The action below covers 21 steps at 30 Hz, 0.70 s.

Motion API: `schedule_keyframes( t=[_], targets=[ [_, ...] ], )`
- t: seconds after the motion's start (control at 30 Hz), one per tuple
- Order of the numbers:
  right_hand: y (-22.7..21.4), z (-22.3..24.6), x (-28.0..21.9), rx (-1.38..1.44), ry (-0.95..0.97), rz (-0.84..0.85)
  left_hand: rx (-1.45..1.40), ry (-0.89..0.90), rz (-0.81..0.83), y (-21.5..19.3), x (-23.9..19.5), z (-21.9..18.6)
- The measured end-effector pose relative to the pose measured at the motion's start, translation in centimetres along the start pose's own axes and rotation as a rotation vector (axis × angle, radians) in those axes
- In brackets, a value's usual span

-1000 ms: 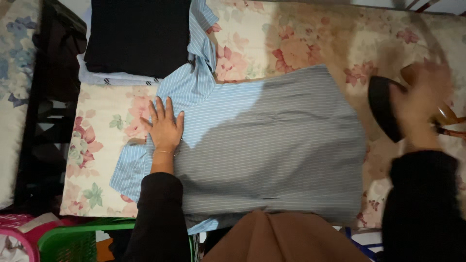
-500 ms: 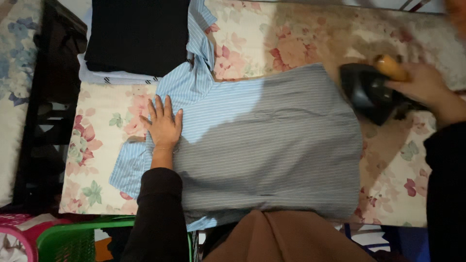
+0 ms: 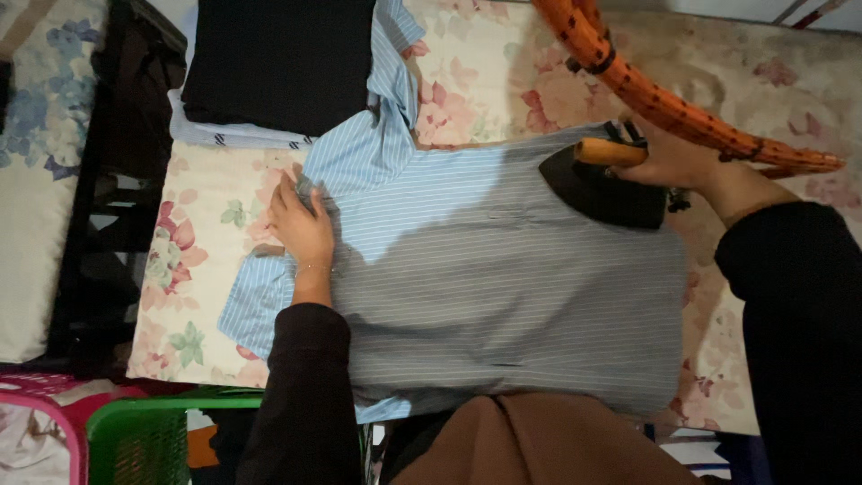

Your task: The person irons a striped blue shirt on an ironing board, smoothing out the sleeves and main body before folding it into a compact rectangular shape.

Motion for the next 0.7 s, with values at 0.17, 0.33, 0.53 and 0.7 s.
schedule_keyframes(
  t=[0.17,0.33,0.53,0.7],
  targets=[
    [-0.3,0.5,1.0,0.012,0.221,0.079,0.072,-0.117,0.025,-0.4,2.2,0.3],
    [-0.3,5.6,3.4,0.177,-0.034,0.067,0.085,-0.161,0.104,0.1,2.6,0.7],
    [5.5,7.6,8.5,-0.058,-0.196,-0.074,0.231,-0.209,0.235,0.0,2.9,1.3],
    [9.2,11.1,13.1,-0.155,0.029,-0.106,0.237,-0.167,0.224,-0.1,2.9,1.6]
  ],
)
Point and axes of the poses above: each hand's wrist, its own x-axis towards the middle knuckle, its own y-axis out of the palm, z = x × y, the point moved 2 cm from there along x, towards the middle knuckle, and after that the axes turned 11 degrees about x, right-handed, at the moved point
